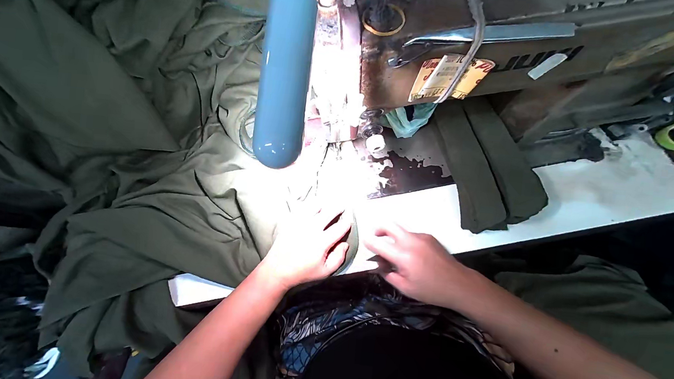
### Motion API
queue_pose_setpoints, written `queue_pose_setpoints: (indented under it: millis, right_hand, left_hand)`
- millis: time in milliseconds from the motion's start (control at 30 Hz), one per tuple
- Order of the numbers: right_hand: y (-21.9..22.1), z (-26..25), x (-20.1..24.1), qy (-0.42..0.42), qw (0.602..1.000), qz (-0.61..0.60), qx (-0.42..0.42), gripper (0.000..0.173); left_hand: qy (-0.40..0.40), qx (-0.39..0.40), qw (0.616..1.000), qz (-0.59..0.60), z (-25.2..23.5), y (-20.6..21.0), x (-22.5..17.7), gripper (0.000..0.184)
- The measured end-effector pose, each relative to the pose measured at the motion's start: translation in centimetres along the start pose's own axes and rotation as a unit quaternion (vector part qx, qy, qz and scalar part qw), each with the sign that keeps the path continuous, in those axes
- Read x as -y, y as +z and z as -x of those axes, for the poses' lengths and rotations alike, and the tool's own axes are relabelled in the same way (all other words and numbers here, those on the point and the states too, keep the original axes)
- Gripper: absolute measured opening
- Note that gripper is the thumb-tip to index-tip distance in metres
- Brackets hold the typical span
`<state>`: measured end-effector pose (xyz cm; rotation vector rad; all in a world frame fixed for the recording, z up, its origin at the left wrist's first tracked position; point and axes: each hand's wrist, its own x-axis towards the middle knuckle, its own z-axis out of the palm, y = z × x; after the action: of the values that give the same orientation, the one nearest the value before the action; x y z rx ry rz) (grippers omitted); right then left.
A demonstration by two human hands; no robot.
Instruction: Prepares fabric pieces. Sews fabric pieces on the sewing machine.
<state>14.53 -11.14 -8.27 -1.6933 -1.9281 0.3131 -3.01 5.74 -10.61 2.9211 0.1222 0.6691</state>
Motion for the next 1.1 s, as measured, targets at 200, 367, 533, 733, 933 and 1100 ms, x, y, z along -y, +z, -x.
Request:
queue_pose_setpoints:
  millis: [200, 367, 533, 733, 933, 1100]
  right_hand:
    - [-9.2, 3.9, -7.3, 0.149, 0.959, 0.145, -0.191, 0.037]
    - [-13.3, 6.4, -15.1, 0.242, 0.883, 0.253, -0.311, 0.042]
    - [-10.5, 7.7, -18.1, 0.257, 0.873, 0.258, -0.324, 0.053]
    - [-10.0, 8.1, -18.5, 0.243, 0.864, 0.259, -0.357, 0.05]
    - [-10.0, 8.1, -18.5, 0.239, 0.863, 0.25, -0.369, 0.048]
    - [-9.8, 8.2, -18.8, 0.231, 0.861, 0.253, -0.376, 0.046]
  left_hand:
    - [-0.001, 0.0, 1.0, 0.006, -0.5, 0.3, 0.8, 0.04]
    - [-0.011, 0.013, 1.0, 0.009, -1.2, 0.1, 1.3, 0.04]
    - [-0.031, 0.034, 0.999, 0.006, -2.0, 0.1, 2.1, 0.041]
    - [-0.03, 0.047, 0.998, -0.006, -3.1, 0.3, 3.5, 0.041]
    - [-0.021, 0.04, 0.998, -0.038, -4.2, 0.5, 4.8, 0.038]
    - [-0.037, 0.041, 0.997, -0.047, -5.0, 0.2, 5.5, 0.037]
